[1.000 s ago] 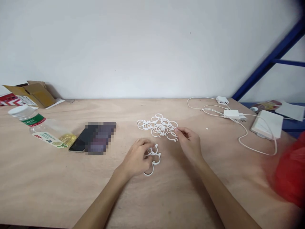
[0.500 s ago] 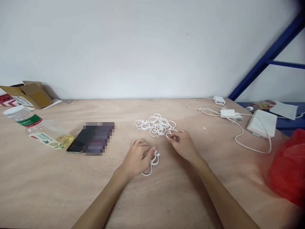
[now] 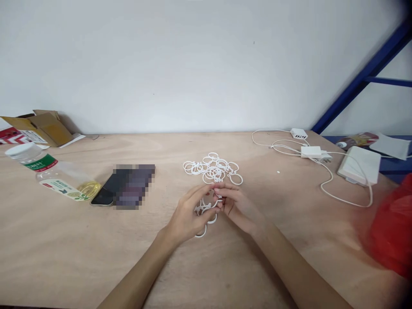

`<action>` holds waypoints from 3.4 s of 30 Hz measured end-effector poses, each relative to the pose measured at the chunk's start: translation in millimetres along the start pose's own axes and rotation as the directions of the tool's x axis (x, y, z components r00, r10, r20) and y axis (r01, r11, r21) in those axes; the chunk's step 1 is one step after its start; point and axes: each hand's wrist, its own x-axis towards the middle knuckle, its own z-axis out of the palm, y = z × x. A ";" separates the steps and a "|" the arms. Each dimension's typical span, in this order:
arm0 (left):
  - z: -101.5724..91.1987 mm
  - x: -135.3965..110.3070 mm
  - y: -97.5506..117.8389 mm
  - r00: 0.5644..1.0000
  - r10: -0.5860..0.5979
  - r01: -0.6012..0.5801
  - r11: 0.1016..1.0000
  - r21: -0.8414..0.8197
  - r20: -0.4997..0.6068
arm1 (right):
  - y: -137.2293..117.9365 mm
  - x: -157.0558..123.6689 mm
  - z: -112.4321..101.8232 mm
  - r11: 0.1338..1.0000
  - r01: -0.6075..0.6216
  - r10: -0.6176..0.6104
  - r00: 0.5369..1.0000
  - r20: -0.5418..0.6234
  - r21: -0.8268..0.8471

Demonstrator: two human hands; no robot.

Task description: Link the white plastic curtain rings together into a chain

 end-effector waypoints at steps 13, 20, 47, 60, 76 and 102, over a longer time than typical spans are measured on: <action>-1.1 4.4 9.0 0.901 -0.433 0.423 0.849 -0.316 0.044 | 7.5 0.6 -1.1 0.836 0.329 -0.340 0.939 0.056 -0.439; -4.1 5.2 14.2 0.912 -0.350 0.409 0.798 -0.442 0.213 | 6.3 -5.3 0.7 0.796 0.399 -0.387 0.914 0.124 -0.455; -10.5 35.3 -20.9 0.888 -0.455 0.407 0.844 0.350 0.063 | 13.3 29.7 -46.6 0.081 0.191 -0.704 0.706 0.079 -0.978; 4.2 61.1 -24.6 0.838 -0.545 0.534 0.799 0.279 -0.043 | 15.2 22.7 -29.0 0.264 0.415 -0.713 0.692 0.114 -0.871; -5.4 33.3 12.9 0.865 -0.494 0.502 0.849 -0.164 0.093 | 7.1 0.8 -2.7 0.553 0.622 -0.687 0.717 0.119 -0.555; -18.4 27.3 0.0 0.928 -0.339 0.328 0.940 0.091 0.157 | 0.6 17.0 -27.4 0.644 0.330 -0.555 0.823 -0.123 -0.690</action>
